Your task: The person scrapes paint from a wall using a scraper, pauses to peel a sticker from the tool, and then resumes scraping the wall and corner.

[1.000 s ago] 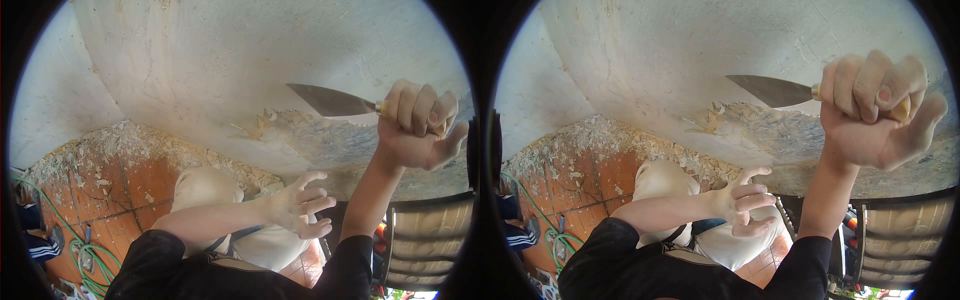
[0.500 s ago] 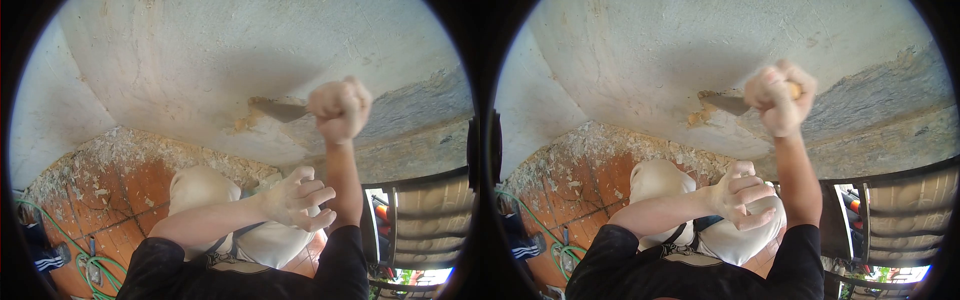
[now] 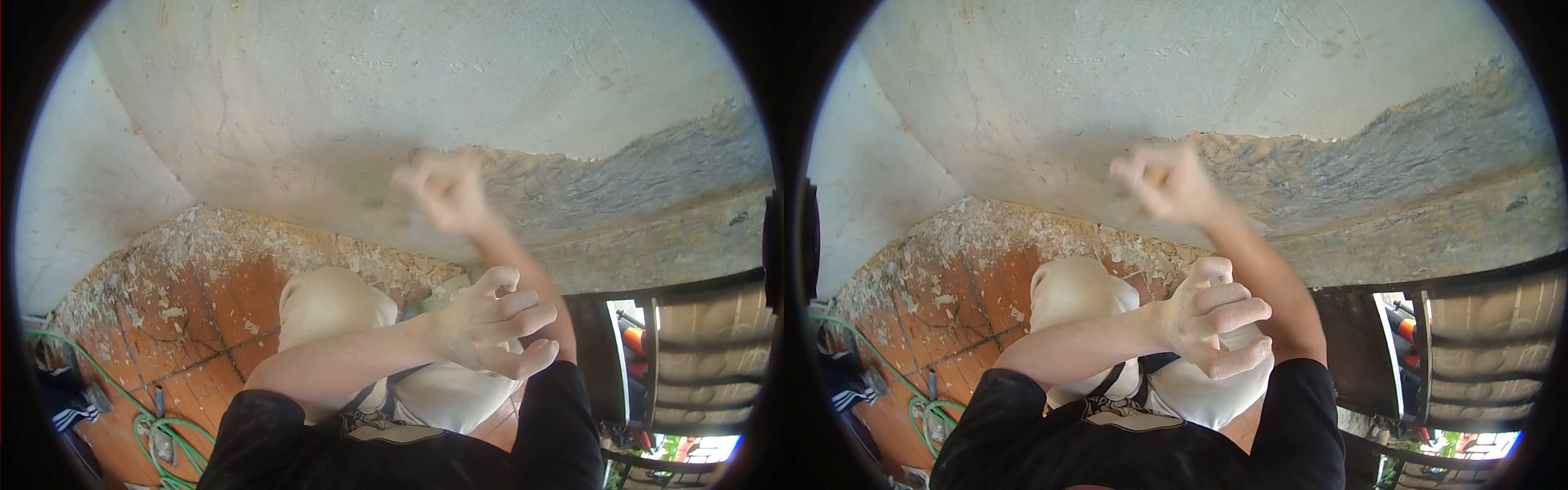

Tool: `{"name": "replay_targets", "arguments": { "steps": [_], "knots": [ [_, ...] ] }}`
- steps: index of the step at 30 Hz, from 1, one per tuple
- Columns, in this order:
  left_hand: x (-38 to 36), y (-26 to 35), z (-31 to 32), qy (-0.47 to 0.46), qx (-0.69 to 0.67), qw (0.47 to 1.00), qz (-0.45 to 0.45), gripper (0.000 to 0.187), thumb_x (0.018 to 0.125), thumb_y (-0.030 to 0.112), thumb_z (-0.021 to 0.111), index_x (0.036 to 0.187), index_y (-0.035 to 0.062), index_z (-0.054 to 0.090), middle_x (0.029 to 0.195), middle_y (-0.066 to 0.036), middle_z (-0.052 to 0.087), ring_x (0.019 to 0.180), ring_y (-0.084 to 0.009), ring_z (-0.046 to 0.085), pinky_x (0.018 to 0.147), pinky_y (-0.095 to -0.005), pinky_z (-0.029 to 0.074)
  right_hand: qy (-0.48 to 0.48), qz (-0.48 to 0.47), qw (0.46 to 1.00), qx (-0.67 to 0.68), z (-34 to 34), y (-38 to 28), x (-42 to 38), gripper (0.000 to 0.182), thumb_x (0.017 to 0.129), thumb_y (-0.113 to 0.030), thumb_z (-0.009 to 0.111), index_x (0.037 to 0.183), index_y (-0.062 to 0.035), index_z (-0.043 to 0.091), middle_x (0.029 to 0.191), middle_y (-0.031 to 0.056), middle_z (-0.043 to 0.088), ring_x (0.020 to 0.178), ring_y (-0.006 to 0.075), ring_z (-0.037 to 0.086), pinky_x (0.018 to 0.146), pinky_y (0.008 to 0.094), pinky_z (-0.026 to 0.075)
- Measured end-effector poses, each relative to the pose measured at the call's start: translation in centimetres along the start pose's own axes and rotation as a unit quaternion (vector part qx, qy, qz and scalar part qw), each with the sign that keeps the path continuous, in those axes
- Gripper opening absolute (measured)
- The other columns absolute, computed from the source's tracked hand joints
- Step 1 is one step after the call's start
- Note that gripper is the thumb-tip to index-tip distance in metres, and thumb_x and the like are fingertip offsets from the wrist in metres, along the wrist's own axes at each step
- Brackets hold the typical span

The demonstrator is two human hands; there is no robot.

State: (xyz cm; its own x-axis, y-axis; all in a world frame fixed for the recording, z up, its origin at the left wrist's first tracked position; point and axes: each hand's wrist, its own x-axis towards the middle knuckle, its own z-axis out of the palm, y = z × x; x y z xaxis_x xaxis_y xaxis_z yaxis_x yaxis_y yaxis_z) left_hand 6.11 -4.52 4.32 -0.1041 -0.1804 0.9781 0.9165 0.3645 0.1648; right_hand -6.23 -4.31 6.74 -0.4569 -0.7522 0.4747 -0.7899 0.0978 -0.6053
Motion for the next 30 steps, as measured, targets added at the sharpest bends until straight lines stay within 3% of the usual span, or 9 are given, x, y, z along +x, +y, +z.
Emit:
{"name": "replay_targets", "arguments": {
  "steps": [1, 10, 14, 17, 19, 22, 25, 27, 30],
  "knots": [
    [0.1, -0.1, -0.2, -0.002, -0.003, 1.0, 0.004, 0.043, 0.071, 0.014, 0.071, 0.108, 0.0238, 0.051, 0.107, -0.005, 0.054, 0.088, -0.0181, 0.05, 0.072, -0.0387, 0.041, -0.045, -0.013, 0.998, -0.028, 1.4, 2.4, -2.5, 0.031, 0.088, -0.018, 0.065, 0.058, -0.01, 0.058, 0.051, 0.0003, 0.052, 0.046, 0.0144, 0.047, 0.044, 0.0288, 0.036],
    [-0.2, -1.0, -0.5, -0.075, -0.023, 0.996, -0.047, 0.043, 0.069, 0.02, 0.069, 0.11, 0.0203, 0.053, 0.107, -0.006, 0.057, 0.09, -0.0209, 0.052, 0.076, -0.042, 0.041, 0.153, 0.132, 0.974, -0.097, -4.7, 4.0, -13.2, 0.029, 0.082, -0.005, 0.066, 0.058, -0.008, 0.051, 0.05, 0.0011, 0.048, 0.043, 0.0079, 0.042, 0.041, 0.0271, 0.032],
    [0.0, -1.0, 0.1, -0.098, -0.034, 0.993, -0.054, 0.042, 0.07, 0.02, 0.07, 0.108, 0.0196, 0.054, 0.107, -0.006, 0.057, 0.09, -0.0215, 0.052, 0.075, -0.041, 0.041, 0.277, 0.215, 0.932, 0.093, -8.8, 6.2, -16.6, 0.034, 0.088, -0.005, 0.062, 0.058, -0.0068, 0.047, 0.053, -0.001, 0.049, 0.045, 0.006, 0.042, 0.04, 0.0246, 0.031],
    [0.2, -0.8, 0.8, -0.156, -0.062, 0.982, -0.084, 0.039, 0.072, 0.019, 0.07, 0.108, 0.0178, 0.056, 0.105, -0.005, 0.057, 0.087, -0.0196, 0.053, 0.074, -0.0385, 0.04, 0.356, 0.251, 0.888, 0.147, -10.2, 6.1, -18.2, 0.036, 0.091, -0.005, 0.058, 0.058, -0.0067, 0.043, 0.052, -0.0006, 0.046, 0.045, 0.0057, 0.04, 0.04, 0.0236, 0.03],
    [-0.2, -0.8, 1.8, -0.308, -0.092, 0.938, -0.13, 0.034, 0.075, 0.018, 0.068, 0.107, 0.0153, 0.057, 0.1, -0.006, 0.056, 0.083, -0.0172, 0.054, 0.074, -0.0362, 0.04, 0.384, 0.26, 0.881, 0.097, -11.0, 5.2, -19.3, 0.038, 0.093, -0.005, 0.056, 0.058, -0.0069, 0.042, 0.052, -0.0001, 0.045, 0.044, 0.0054, 0.038, 0.04, 0.0234, 0.029],
    [-1.7, -0.8, 3.6, -0.431, -0.089, 0.886, -0.146, 0.034, 0.082, 0.021, 0.063, 0.114, 0.0102, 0.058, 0.1, -0.009, 0.059, 0.081, -0.0204, 0.059, 0.077, -0.0364, 0.042, 0.348, 0.181, 0.92, -0.028, -11.6, 3.8, -19.5, 0.04, 0.097, -0.007, 0.049, 0.058, -0.0074, 0.037, 0.051, -0.0002, 0.037, 0.042, 0.0081, 0.034, 0.039, 0.0256, 0.025],
    [-5.0, -0.8, 4.6, -0.596, -0.041, 0.79, -0.14, 0.041, 0.086, 0.024, 0.059, 0.122, 0.0067, 0.056, 0.108, -0.015, 0.061, 0.09, -0.0269, 0.062, 0.082, -0.0394, 0.045, 0.358, 0.09, 0.923, 0.113, -13.9, 0.8, -16.5, 0.039, 0.095, -0.002, 0.046, 0.057, -0.0057, 0.038, 0.05, 0.0007, 0.041, 0.041, 0.0074, 0.037, 0.036, 0.0257, 0.03],
    [-7.7, -0.5, 5.7, -0.729, 0.023, 0.652, -0.21, 0.041, 0.085, 0.024, 0.06, 0.121, 0.0059, 0.056, 0.109, -0.016, 0.061, 0.099, -0.0292, 0.062, 0.086, -0.041, 0.045, 0.325, -0.029, 0.931, 0.165, -15.8, -1.5, -14.1, 0.039, 0.095, -0.001, 0.043, 0.057, -0.0046, 0.038, 0.05, 0.0021, 0.042, 0.04, 0.0094, 0.038, 0.035, 0.0268, 0.031],
    [-7.4, 0.0, 7.3, -0.747, 0.007, 0.639, -0.184, 0.042, 0.083, 0.024, 0.06, 0.121, 0.0058, 0.055, 0.11, -0.016, 0.062, 0.102, -0.0311, 0.062, 0.088, -0.0431, 0.045, 0.29, -0.161, 0.911, 0.246, -15.7, -4.6, -10.5, 0.035, 0.093, -0.002, 0.043, 0.058, -0.0033, 0.039, 0.051, 0.0037, 0.044, 0.04, 0.0119, 0.04, 0.034, 0.0282, 0.033]
  ]
}}
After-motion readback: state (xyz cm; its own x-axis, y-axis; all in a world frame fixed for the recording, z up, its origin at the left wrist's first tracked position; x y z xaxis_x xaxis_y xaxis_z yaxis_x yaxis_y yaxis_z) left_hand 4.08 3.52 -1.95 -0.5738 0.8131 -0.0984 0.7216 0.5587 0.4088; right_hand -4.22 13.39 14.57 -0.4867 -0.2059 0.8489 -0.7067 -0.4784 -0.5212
